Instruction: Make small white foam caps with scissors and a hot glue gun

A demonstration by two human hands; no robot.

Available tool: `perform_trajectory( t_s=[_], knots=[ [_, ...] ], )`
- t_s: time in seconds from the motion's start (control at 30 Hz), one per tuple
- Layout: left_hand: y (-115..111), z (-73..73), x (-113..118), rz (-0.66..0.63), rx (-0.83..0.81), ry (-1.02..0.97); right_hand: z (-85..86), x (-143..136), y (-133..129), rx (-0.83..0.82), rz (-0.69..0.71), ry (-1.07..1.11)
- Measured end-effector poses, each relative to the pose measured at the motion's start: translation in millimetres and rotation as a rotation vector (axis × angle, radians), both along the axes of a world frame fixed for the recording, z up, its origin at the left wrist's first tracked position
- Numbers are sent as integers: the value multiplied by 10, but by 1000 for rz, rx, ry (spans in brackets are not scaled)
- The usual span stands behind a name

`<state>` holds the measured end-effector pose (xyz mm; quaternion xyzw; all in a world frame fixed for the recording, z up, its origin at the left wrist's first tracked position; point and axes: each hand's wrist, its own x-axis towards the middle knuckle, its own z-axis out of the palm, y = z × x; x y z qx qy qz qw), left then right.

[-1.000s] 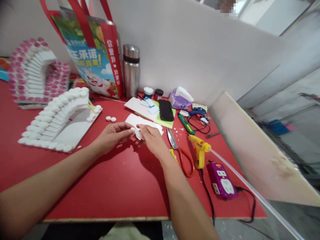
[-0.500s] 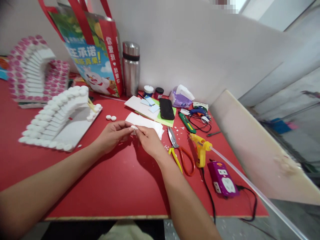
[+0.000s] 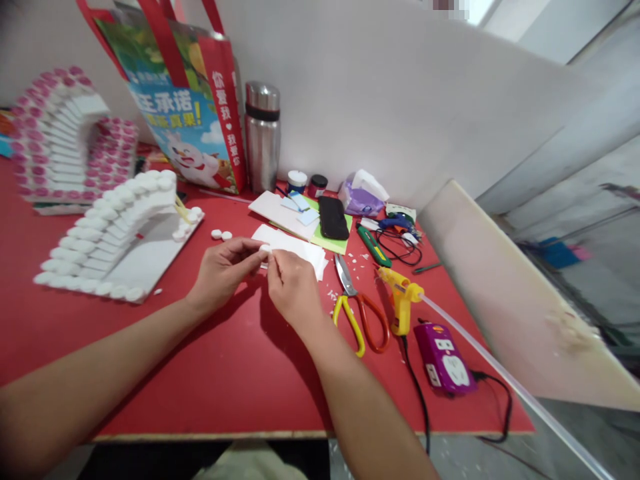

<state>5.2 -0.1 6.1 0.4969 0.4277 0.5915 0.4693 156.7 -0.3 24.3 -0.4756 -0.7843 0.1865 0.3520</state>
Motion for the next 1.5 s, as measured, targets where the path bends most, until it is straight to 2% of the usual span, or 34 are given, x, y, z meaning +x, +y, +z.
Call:
perform_trajectory(
  t_s=[0.2, 0.3, 0.4, 0.5, 0.63, 0.7, 0.77, 0.87, 1.0, 1.07, 1.13, 1.27, 1.33, 1.5],
  knots=[
    [-35, -54, 65, 120, 40, -5, -7, -24, 0, 9, 68, 24],
    [-54, -107, 88, 179, 127, 96, -42, -36, 3, 13, 68, 5],
    [-74, -151, 100, 178, 220, 226, -71, -20, 18, 17, 28, -25],
    [-67, -147, 92, 106, 195, 218, -48, 53, 53, 14, 6, -45],
    [-17, -74, 14, -88, -38, 4, 59, 203, 108, -53, 155, -62],
    [3, -42, -38, -199, -150, -60, 101, 257, 125, -78, 228, -71],
    [14, -28, -77, -275, -194, -78, 115, 281, 132, -75, 260, -88],
    [13, -26, -99, -279, -112, 30, 93, 273, 130, -52, 246, -113],
    [-7, -24, -85, -182, 153, 344, 62, 242, 118, -50, 188, -126],
    [-24, -25, -68, -140, 206, 417, 67, 229, 112, -53, 180, -128],
    [-40, -32, -46, -120, 153, 369, 80, 216, 106, -53, 183, -123],
    [-51, -35, 8, -153, -40, 88, 95, 192, 97, -24, 165, -128],
    [-47, -17, 36, -152, -82, -5, 87, 180, 91, 7, 139, -180],
    [-48, 34, 81, -65, -48, 4, 64, 140, 54, 66, 83, -370]
  ],
)
